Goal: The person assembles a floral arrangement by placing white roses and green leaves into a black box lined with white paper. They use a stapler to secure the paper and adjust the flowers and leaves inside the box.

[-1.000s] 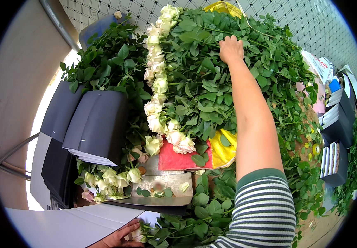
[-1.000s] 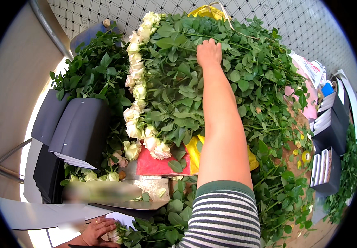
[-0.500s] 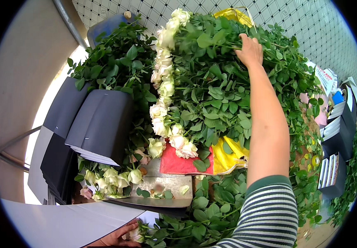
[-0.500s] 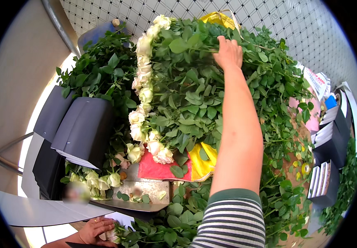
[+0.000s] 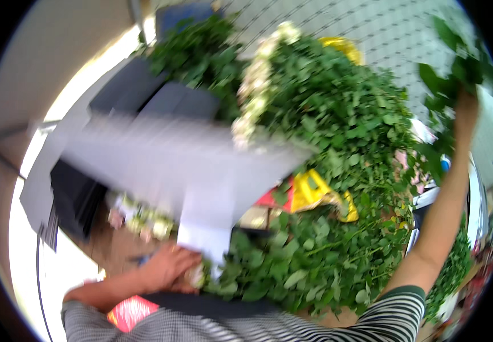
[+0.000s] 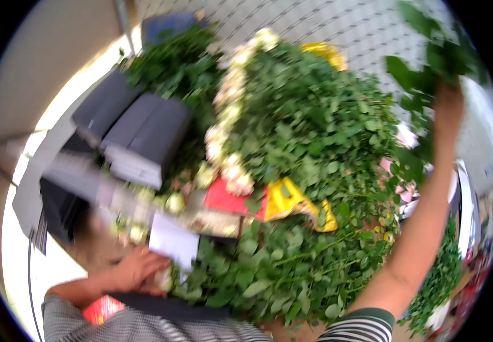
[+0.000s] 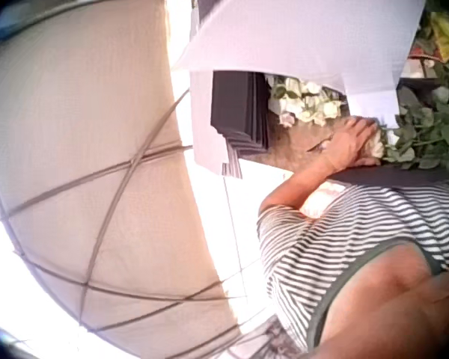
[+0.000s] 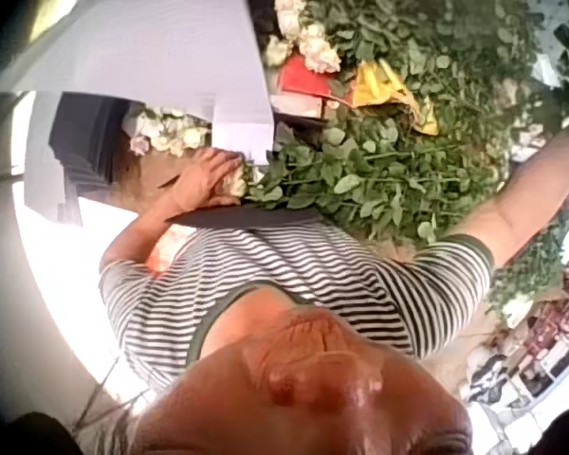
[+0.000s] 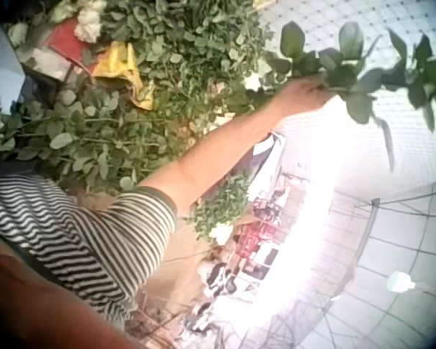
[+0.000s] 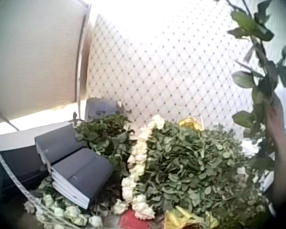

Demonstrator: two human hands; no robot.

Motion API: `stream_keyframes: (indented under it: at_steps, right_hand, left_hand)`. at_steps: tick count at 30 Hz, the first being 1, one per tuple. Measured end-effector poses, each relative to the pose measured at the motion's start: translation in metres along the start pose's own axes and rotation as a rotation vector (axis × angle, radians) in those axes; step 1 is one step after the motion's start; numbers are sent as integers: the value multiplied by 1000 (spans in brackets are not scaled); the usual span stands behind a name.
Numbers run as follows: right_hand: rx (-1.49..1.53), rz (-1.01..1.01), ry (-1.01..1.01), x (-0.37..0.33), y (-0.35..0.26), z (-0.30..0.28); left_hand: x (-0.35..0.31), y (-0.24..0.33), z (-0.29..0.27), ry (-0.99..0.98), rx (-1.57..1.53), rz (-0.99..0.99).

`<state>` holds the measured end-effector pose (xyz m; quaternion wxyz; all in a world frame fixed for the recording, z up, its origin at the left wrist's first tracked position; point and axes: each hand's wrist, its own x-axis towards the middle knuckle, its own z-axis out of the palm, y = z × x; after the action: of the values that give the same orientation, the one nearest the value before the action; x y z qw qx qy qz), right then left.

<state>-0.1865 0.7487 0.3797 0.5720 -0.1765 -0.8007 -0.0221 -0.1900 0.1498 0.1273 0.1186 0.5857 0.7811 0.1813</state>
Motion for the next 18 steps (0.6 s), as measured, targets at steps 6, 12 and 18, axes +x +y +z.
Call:
stream_keyframes:
  at_steps: [6,12,18]
  right_hand:
    - [169,-218,-487,-75,-63,-121]
    - [98,-463,-1305,-199,-139,-121]
    - [395,-388,-1005,-260,-236,-112]
  left_hand:
    - [-21,-2,13,97,104,-39]
    - [-24,-18,42,98,123,-131]
    - [-32,-17,42,141,52,-86]
